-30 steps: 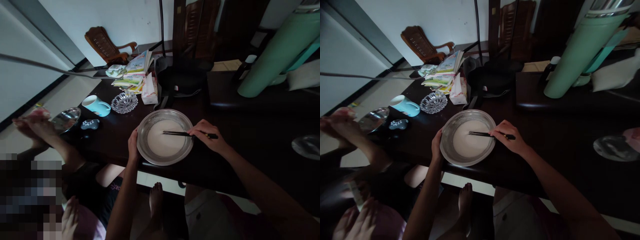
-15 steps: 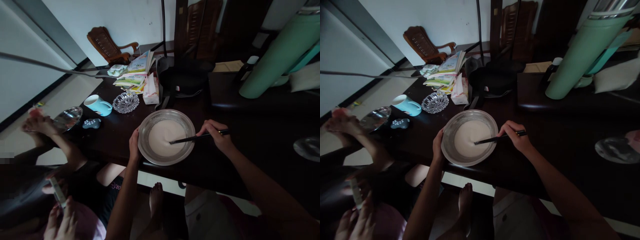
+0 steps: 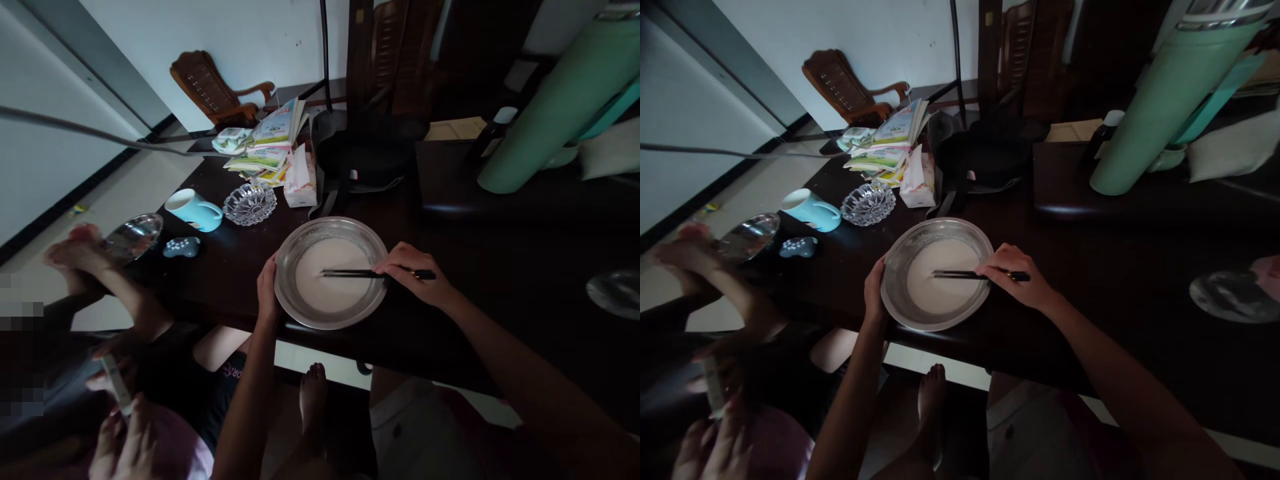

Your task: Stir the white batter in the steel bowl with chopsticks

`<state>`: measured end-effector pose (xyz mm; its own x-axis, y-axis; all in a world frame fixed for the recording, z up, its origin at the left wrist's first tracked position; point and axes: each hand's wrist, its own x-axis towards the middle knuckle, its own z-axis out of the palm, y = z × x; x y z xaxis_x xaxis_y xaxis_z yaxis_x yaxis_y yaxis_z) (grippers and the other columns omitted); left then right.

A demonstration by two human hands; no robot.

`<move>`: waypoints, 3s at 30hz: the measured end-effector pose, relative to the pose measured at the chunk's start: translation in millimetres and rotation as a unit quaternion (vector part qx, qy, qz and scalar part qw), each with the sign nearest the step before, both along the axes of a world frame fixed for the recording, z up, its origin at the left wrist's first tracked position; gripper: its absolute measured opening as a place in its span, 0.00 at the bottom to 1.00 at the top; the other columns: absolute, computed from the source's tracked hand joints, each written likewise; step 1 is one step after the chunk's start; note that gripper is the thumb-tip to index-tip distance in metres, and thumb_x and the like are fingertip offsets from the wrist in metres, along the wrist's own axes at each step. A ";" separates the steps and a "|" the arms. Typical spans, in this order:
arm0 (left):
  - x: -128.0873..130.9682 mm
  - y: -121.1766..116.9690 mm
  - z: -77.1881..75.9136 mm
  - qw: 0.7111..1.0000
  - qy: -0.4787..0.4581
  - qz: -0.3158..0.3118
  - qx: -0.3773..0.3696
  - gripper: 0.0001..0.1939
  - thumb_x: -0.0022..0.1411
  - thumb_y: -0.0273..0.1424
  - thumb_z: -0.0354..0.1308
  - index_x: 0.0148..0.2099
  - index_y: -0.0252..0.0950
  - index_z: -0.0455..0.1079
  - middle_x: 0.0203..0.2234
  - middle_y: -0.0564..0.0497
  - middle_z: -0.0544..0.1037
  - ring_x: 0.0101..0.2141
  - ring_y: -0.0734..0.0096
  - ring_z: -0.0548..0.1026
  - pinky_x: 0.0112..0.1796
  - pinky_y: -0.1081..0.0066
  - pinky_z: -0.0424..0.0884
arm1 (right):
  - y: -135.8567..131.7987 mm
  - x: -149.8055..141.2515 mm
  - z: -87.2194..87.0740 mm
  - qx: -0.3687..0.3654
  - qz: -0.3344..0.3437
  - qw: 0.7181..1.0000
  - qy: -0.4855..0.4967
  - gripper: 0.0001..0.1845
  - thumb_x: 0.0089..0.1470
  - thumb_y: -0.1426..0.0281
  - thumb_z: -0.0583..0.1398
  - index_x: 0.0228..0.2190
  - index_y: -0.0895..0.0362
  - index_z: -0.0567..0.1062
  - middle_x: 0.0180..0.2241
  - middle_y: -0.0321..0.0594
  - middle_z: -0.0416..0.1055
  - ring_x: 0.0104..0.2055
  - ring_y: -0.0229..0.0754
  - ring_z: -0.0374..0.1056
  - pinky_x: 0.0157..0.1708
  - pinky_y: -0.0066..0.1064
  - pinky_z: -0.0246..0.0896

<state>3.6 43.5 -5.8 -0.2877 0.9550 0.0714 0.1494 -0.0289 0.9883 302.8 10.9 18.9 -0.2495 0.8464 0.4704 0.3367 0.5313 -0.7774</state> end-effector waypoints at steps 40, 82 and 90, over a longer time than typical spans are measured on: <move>-1.7 1.4 -2.8 1.000 -0.004 -0.012 0.006 0.22 0.63 0.41 0.49 0.48 0.34 0.75 0.46 0.47 0.79 0.49 0.60 0.73 0.52 0.65 0.65 | -1.3 0.1 1.3 -0.033 -0.032 0.999 0.018 0.15 0.62 0.67 0.55 0.27 0.51 0.78 0.27 0.35 0.77 0.31 0.40 0.70 0.37 0.37 0.59; -1.8 1.0 -2.3 1.000 -0.001 -0.007 0.006 0.22 0.62 0.43 0.50 0.47 0.34 0.75 0.45 0.47 0.80 0.49 0.58 0.73 0.52 0.64 0.65 | -0.6 -0.8 4.0 -0.030 -0.015 0.999 0.009 0.13 0.60 0.67 0.56 0.29 0.52 0.80 0.29 0.36 0.78 0.32 0.40 0.71 0.37 0.35 0.63; -5.3 1.0 -2.6 0.999 0.025 -0.014 0.014 0.21 0.63 0.41 0.47 0.48 0.34 0.75 0.46 0.47 0.79 0.50 0.59 0.72 0.53 0.64 0.64 | -1.8 0.4 4.4 -0.031 -0.043 0.999 0.013 0.15 0.62 0.68 0.54 0.28 0.51 0.79 0.27 0.35 0.76 0.30 0.38 0.69 0.34 0.33 0.61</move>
<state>-1.7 44.5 -8.4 -0.2561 0.9602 0.1111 0.1982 -0.0604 0.9783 303.2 9.1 23.3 -0.1635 0.8919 0.4216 0.3577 0.4519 -0.8172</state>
